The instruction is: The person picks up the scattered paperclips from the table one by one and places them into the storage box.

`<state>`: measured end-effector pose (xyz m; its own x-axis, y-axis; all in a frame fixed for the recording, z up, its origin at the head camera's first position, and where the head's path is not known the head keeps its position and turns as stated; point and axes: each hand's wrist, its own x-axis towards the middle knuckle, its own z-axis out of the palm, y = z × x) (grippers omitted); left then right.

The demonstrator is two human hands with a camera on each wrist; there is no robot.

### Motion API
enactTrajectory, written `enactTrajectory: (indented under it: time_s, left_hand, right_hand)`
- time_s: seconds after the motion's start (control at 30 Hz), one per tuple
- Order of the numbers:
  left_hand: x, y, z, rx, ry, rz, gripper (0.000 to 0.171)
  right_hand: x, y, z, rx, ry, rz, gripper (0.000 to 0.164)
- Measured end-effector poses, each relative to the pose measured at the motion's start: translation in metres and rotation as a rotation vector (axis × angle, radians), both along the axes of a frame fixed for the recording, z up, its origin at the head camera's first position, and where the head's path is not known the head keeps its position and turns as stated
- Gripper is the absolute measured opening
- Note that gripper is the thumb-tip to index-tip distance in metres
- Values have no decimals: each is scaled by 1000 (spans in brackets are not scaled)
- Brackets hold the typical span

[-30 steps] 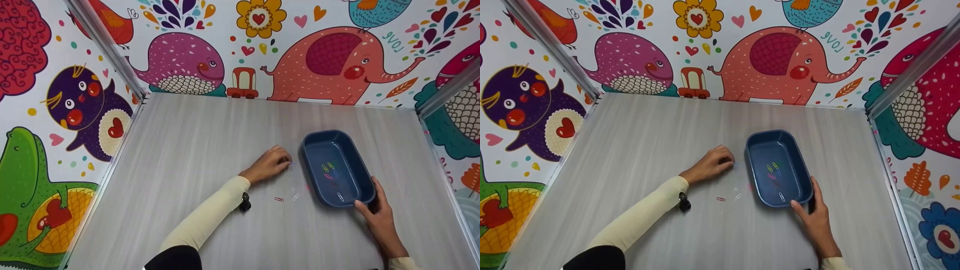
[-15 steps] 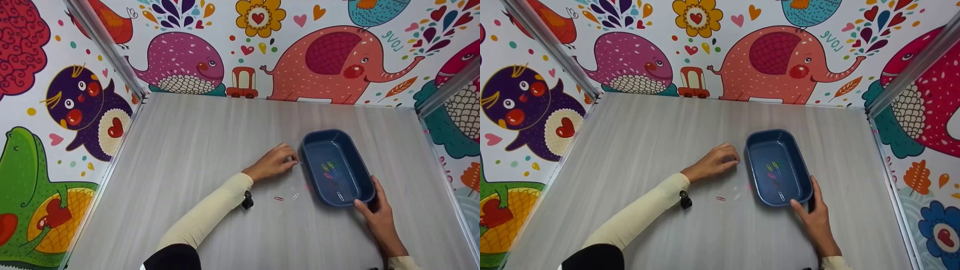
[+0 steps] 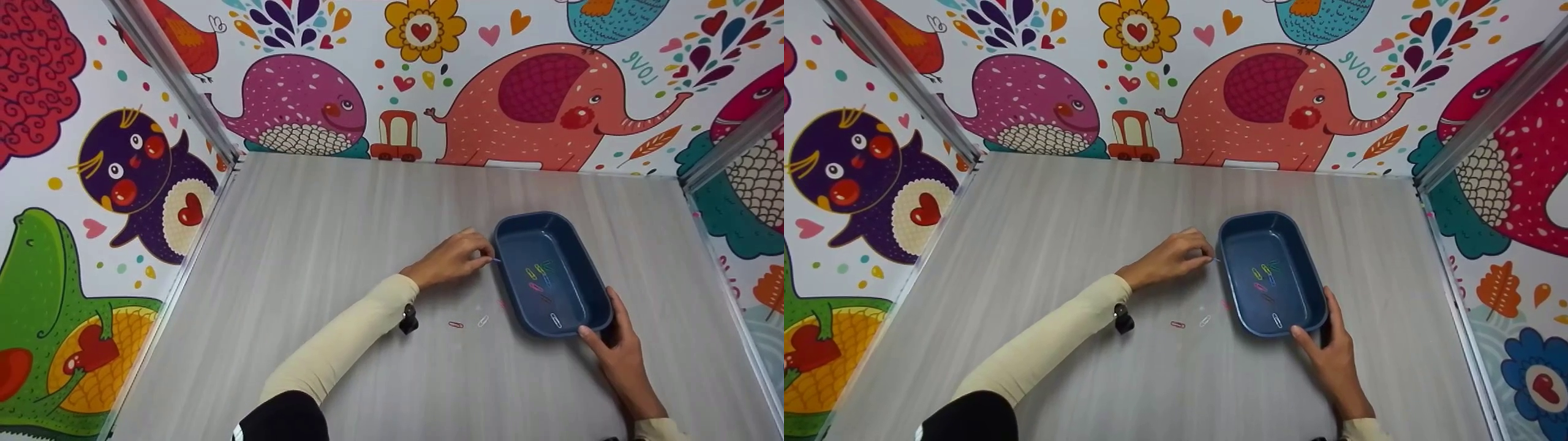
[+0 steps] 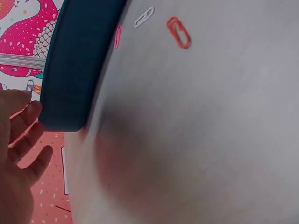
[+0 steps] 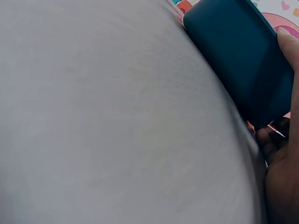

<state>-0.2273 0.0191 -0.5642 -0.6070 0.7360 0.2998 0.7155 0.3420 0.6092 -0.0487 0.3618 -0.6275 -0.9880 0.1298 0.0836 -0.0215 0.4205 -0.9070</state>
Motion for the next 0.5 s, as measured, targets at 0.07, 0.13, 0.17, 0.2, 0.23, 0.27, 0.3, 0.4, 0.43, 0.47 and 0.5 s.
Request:
enactTrajectory:
  time_s: [0.07, 0.13, 0.17, 0.2, 0.23, 0.27, 0.3, 0.4, 0.43, 0.47, 0.5]
  left_hand:
    - [-1, 2, 3, -12, -5, 0, 13]
    - [-3, 4, 7, -24, -6, -2, 13]
    - [-3, 5, 9, -31, -4, -5, 14]
    - [-4, 6, 11, -37, -1, -10, 14]
    - [-4, 7, 12, -43, 3, -14, 14]
    - [-5, 8, 14, -48, 6, -19, 14]
    - [-6, 9, 15, -53, 11, -23, 14]
    - [-8, 12, 18, -63, 20, -33, 15]
    - [-8, 13, 19, -68, 20, -32, 15]
    - [-9, 14, 19, -74, 21, -32, 14]
    - [-10, 16, 20, -80, 19, -33, 14]
  right_hand:
    - [0, 0, 0, 3, -5, -2, 95]
    - [0, 0, 0, 8, -10, -5, 95]
    - [0, 0, 0, 10, -13, -6, 95]
    - [0, 0, 0, 11, -13, -9, 95]
    - [0, 1, 0, 14, -16, -11, 95]
    - [0, 1, 0, 15, -18, -13, 95]
    - [0, 1, 0, 14, -19, -13, 95]
    - [-1, 1, -1, 8, -19, -12, 95]
    - [0, 1, -1, 8, -20, -10, 95]
    - [0, 1, 0, 7, -19, -9, 95]
    - [0, 0, 0, 9, -18, -8, 95]
